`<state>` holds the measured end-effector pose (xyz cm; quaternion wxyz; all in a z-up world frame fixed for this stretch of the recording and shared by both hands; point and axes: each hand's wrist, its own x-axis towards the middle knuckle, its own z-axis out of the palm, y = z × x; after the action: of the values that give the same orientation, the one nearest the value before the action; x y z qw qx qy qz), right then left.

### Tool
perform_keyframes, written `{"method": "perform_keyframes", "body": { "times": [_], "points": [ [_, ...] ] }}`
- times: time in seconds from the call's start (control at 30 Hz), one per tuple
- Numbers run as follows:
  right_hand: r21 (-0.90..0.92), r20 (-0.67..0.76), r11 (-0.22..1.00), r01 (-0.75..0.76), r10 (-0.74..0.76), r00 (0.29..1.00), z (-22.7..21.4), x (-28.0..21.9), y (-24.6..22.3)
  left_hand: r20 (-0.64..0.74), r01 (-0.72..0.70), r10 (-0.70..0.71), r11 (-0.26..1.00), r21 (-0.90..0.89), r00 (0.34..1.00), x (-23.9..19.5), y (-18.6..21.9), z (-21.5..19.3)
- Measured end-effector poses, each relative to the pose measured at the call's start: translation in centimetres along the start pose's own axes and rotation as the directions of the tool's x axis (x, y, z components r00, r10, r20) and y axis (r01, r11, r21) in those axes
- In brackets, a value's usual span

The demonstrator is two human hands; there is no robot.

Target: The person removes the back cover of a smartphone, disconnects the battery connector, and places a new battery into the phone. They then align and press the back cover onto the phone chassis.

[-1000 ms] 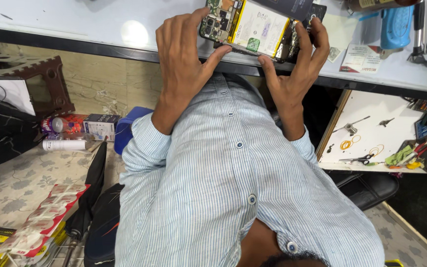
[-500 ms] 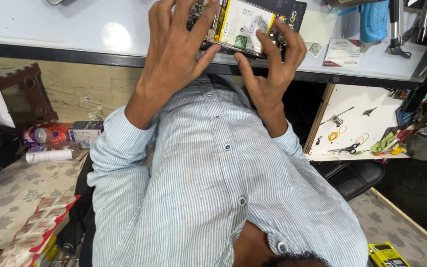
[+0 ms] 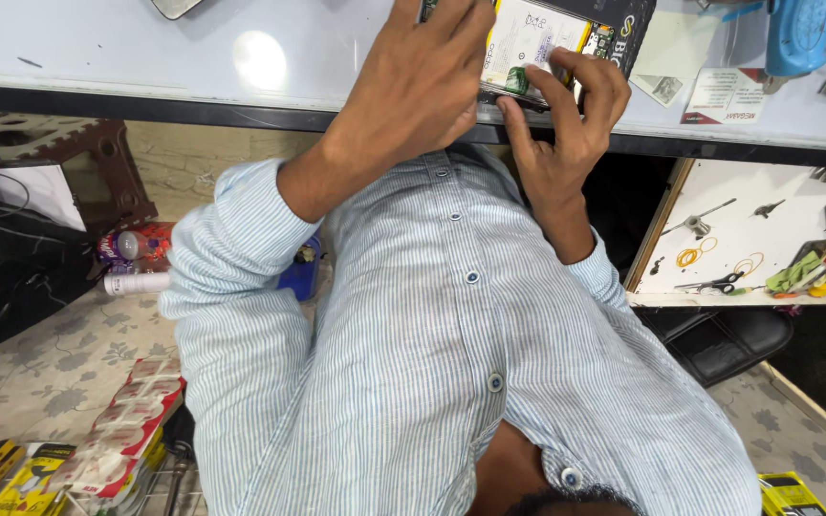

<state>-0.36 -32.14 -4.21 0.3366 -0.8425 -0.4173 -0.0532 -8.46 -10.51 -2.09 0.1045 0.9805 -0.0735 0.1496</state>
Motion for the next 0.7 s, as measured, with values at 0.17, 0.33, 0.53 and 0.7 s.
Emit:
{"method": "perform_keyframes", "body": {
  "times": [0.17,0.33,0.53,0.7],
  "points": [
    [0.001,0.0,1.0,-0.006,0.006,1.0,0.2,-0.2,0.3,-0.013,-0.024,0.021,0.978,-0.209,1.0,1.9,-1.0,-0.2],
    [0.075,-0.037,0.997,0.002,0.001,0.999,0.6,-0.1,0.7,-0.024,-0.022,0.017,0.977,-0.211,1.0,2.9,-2.0,0.7],
    [-0.042,-0.024,0.998,0.047,-0.048,0.999,0.4,0.2,-0.1,0.035,0.005,0.003,0.975,-0.223,0.999,3.0,-1.9,-0.1],
    [-0.008,-0.025,0.999,0.044,-0.044,0.999,0.2,0.7,0.1,-0.202,0.02,-0.053,0.986,-0.163,0.978,1.5,-1.3,-3.2]
  ]
}}
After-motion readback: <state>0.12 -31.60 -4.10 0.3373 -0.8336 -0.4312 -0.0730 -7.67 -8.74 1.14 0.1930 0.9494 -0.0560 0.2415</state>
